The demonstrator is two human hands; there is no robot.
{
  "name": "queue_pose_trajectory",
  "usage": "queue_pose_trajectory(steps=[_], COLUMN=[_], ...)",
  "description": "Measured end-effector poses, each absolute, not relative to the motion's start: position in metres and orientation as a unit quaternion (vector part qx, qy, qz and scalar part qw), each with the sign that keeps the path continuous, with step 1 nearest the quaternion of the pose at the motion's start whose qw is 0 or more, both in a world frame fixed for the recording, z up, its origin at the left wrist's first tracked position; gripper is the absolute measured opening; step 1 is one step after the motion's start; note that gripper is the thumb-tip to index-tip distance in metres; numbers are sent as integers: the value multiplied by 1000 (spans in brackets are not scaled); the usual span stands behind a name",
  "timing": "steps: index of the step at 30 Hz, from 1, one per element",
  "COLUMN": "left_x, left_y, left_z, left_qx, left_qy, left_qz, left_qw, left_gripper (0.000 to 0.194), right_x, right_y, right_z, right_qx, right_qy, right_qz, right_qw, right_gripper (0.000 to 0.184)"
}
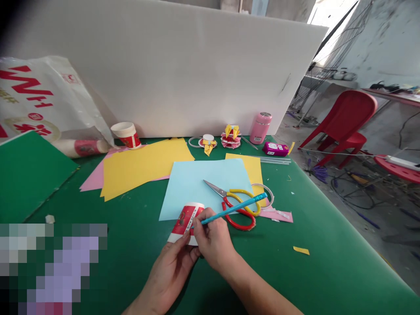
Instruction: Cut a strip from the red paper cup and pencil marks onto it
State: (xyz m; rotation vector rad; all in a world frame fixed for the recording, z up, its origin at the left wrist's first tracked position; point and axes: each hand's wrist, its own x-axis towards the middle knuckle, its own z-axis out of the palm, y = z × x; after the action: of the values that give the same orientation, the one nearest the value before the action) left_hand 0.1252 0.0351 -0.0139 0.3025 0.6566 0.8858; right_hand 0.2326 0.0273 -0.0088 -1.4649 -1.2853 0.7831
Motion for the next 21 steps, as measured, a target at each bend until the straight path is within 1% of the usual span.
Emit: queue_pose_trajectory(steps=[8, 13, 16, 19, 21], left_x=[125, 124, 124, 124, 124], left_y=[34, 33, 33, 34, 35], left_z=[-14, -14, -14, -13, -11], left_qx=[138, 135, 137, 129, 121], left_qy=[309, 310, 318, 330, 331], left_qz=[422, 423, 420, 423, 427], left_qw=[841, 840, 839, 834, 832], left_gripper=[27, 26, 26, 23, 19], right_x=[231, 233, 235, 238, 241], right_y=[27, 28, 27, 27, 28], right_z=[-11, -9, -9, -10, -11], right_qx=[-594, -613, -616, -595, -566], right_qy=[-528, -555, -557, -532, -495], right_qz=[342, 275, 262, 295, 306], right_qw=[502, 491, 490, 525, 584], right_gripper=[14, 15, 15, 17, 18])
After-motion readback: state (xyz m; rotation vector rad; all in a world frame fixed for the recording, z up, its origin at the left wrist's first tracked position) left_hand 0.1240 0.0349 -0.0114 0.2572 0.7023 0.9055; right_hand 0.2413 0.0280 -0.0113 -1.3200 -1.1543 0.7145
